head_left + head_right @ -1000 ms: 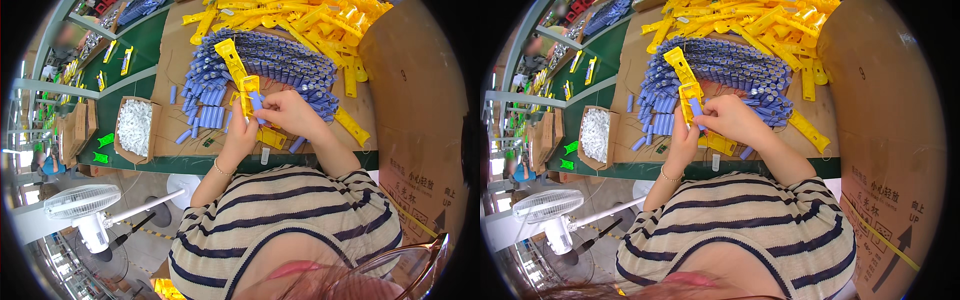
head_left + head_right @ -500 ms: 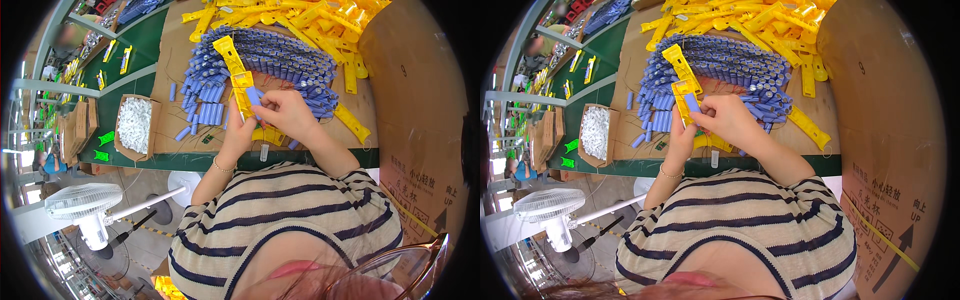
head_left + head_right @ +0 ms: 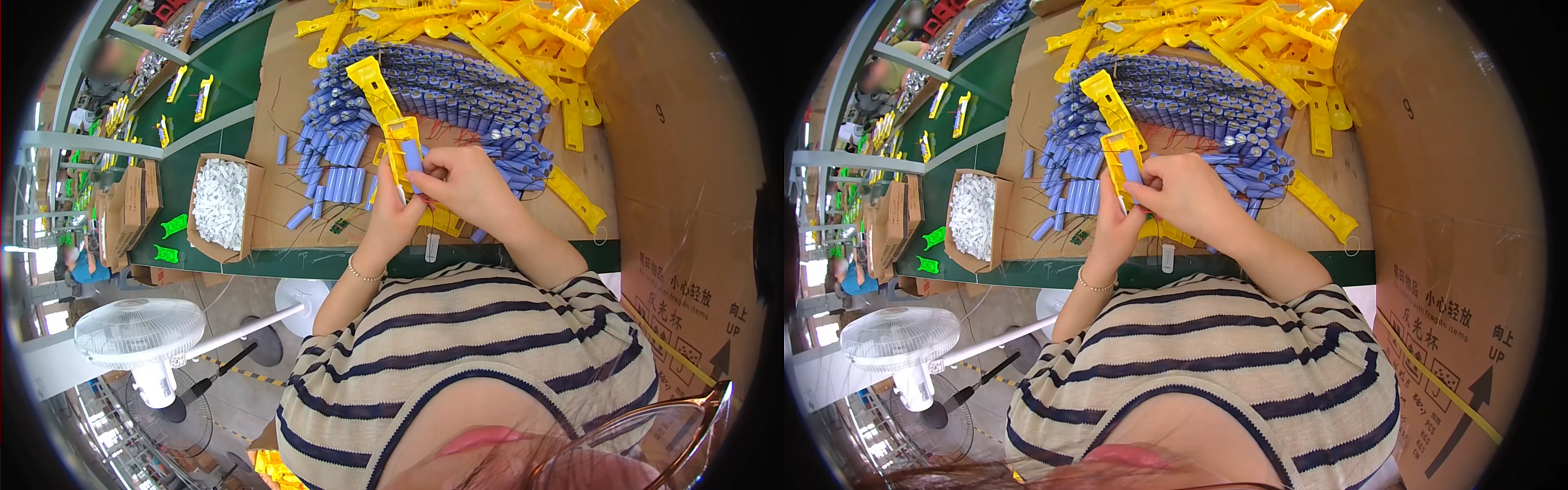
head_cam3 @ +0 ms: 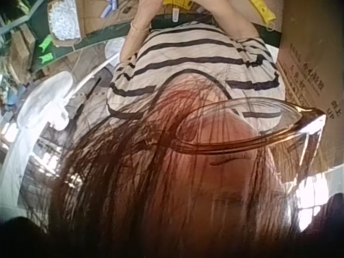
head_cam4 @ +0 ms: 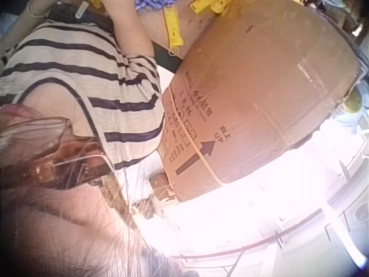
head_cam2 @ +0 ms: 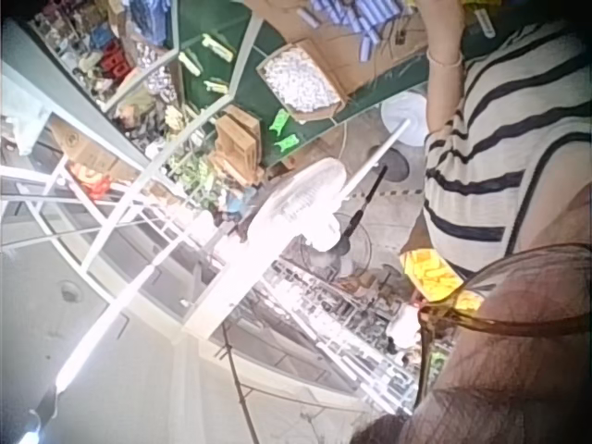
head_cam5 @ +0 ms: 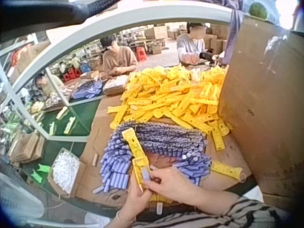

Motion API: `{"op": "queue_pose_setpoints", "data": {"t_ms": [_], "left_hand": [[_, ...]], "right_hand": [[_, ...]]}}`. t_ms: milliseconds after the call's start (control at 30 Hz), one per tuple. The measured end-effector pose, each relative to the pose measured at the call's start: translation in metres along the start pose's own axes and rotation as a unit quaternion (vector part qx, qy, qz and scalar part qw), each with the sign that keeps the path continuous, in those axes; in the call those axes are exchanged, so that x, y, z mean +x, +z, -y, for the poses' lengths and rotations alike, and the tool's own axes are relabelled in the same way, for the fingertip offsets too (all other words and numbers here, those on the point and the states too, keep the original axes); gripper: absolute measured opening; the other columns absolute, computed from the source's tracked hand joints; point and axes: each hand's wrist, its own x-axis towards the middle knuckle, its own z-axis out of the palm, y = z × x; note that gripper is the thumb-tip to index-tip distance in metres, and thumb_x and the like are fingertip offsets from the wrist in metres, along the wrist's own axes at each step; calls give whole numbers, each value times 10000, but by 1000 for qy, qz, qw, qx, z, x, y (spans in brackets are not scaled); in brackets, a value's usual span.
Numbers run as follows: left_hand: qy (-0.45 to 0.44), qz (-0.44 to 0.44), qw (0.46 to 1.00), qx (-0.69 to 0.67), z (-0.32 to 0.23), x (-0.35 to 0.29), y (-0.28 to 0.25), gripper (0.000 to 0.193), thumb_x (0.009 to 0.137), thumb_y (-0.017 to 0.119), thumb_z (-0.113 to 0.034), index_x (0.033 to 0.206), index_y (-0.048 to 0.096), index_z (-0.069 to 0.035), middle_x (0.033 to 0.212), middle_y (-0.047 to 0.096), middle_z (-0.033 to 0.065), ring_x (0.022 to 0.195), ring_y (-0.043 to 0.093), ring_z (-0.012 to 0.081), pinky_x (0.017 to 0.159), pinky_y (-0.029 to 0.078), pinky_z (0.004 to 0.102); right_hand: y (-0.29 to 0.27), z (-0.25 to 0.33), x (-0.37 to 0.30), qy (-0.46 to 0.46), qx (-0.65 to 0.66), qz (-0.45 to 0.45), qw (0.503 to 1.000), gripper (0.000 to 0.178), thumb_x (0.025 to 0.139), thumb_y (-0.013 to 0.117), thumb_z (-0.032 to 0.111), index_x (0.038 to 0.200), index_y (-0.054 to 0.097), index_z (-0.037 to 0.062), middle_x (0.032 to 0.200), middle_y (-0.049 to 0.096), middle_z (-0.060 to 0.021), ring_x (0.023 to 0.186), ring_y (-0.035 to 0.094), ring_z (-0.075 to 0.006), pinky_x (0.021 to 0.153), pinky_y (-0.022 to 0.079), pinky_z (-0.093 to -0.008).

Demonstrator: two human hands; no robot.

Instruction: The person assembles electronic components and blue batteries into yellow plastic casings by hand.

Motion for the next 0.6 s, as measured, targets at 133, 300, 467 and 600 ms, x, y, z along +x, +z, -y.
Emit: {"op": "queue_pose_setpoints", "data": {"t_ms": [133,300,467,600], "left_hand": [[-13,5,997,-77,6,4,-4,552,820,502,65,1311,272,-35,1150,468,94,977,543,154,812,486,281],[-25,14,996,-79,0,5,-4,551,815,492,72,1310,276,-37,1140,468,93,949,548,147,786,491,274],[16,-3,1000,1,-4,5,2,558,792,480,90,1285,247,-26,1009,500,86,825,567,135,721,487,261],[19,0,999,26,-7,3,1,560,792,484,82,1287,246,-27,997,502,84,825,568,134,716,487,259]], "right_hand": [[1,-1,-1,29,109,-20,993,165,801,662,117,760,628,-40,607,618,-55,532,584,-72,482,440,-217],[-3,-2,0,29,134,-24,990,155,807,662,112,763,623,-32,609,615,-33,530,574,-62,477,430,-205],[1,0,1,38,95,-18,995,147,806,667,103,764,617,-30,614,619,-42,549,587,-65,491,450,-207],[1,1,1,38,118,-17,992,166,805,672,115,761,616,-35,624,624,-50,560,595,-70,499,457,-210]]}}
